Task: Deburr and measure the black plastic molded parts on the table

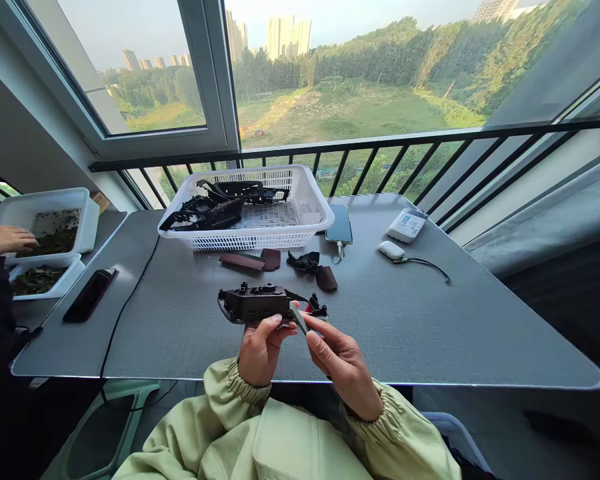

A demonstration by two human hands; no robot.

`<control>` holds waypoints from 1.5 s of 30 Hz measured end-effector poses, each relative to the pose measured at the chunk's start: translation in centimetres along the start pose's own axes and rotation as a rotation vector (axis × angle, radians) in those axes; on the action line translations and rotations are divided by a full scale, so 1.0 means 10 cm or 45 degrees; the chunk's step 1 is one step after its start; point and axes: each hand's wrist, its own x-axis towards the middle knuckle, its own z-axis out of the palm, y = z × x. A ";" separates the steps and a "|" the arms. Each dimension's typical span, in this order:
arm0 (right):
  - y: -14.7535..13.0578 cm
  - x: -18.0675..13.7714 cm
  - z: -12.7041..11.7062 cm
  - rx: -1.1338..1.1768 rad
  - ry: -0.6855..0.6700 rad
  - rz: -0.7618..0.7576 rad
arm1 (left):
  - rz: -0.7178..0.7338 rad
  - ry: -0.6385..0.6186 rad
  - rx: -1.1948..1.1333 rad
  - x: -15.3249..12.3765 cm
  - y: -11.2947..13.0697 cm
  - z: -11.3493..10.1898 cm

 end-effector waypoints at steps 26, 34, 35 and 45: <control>-0.26 -0.04 -0.22 -0.689 -0.152 -0.032 | 0.325 -0.095 0.233 -0.03 -0.07 -0.08; -0.13 -0.05 -0.22 -0.498 -0.119 -0.013 | 0.336 0.008 0.161 0.00 0.00 -0.03; -0.10 -0.06 -0.22 -0.448 -0.063 -0.012 | 0.334 0.013 0.157 0.00 0.01 -0.02; -0.04 -0.04 -0.15 -0.354 0.073 -0.115 | 0.209 -0.078 0.091 -0.02 0.01 -0.03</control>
